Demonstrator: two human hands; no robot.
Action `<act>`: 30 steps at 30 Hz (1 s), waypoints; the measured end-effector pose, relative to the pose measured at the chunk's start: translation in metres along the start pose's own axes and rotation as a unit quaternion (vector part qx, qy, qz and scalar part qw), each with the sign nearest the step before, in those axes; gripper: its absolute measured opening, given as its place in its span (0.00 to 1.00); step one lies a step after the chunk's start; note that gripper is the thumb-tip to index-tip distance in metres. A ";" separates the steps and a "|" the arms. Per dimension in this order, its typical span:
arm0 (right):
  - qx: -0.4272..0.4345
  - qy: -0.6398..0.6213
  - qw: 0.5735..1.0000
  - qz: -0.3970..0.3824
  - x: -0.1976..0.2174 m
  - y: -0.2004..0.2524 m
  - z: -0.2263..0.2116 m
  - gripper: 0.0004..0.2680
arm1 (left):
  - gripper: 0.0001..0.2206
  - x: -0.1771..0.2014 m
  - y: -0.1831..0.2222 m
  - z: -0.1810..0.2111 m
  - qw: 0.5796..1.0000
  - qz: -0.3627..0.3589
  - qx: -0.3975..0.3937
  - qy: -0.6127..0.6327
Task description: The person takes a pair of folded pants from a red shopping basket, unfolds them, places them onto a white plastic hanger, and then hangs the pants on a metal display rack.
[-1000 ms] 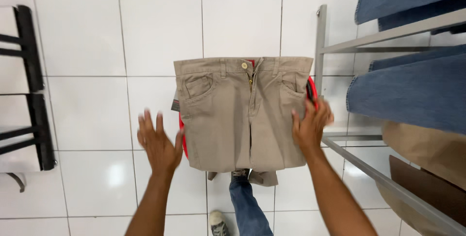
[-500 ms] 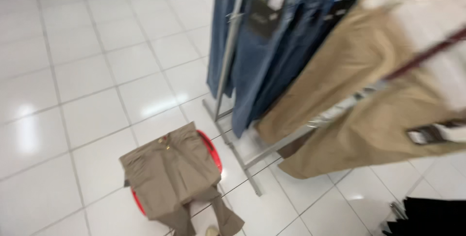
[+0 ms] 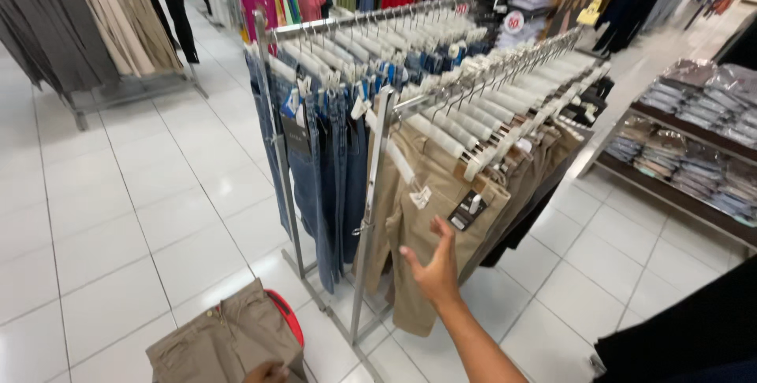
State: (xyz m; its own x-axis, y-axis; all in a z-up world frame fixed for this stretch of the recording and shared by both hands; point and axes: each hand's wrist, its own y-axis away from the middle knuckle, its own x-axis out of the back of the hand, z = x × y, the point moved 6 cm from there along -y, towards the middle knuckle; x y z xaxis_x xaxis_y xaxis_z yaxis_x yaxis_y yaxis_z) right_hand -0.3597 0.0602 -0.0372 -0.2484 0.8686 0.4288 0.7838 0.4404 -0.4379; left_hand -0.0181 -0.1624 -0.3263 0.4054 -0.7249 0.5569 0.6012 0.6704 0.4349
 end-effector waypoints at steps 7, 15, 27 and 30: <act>0.059 0.145 0.983 -0.092 0.019 -0.104 -0.139 0.23 | 0.32 0.133 0.033 0.454 0.898 0.222 -0.378 0.050; 0.087 0.188 0.974 -0.093 0.024 -0.141 -0.091 0.16 | 0.29 0.156 0.056 0.596 0.788 0.397 -0.375 -0.285; 0.171 0.247 0.950 -0.080 0.070 -0.148 -0.100 0.15 | 0.35 0.143 0.071 0.583 0.804 0.362 -0.330 -0.337; 0.170 0.242 0.953 -0.071 0.083 -0.136 -0.090 0.15 | 0.38 0.130 0.093 0.576 0.826 0.360 -0.311 -0.302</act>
State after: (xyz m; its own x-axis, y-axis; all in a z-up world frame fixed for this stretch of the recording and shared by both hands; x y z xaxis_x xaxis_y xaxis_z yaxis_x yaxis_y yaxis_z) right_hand -0.4353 0.0517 0.1292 0.0178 0.6251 0.7803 0.5120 0.6647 -0.5441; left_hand -0.3058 -0.1031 0.1942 0.5075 0.1625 0.8462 0.6678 0.5463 -0.5055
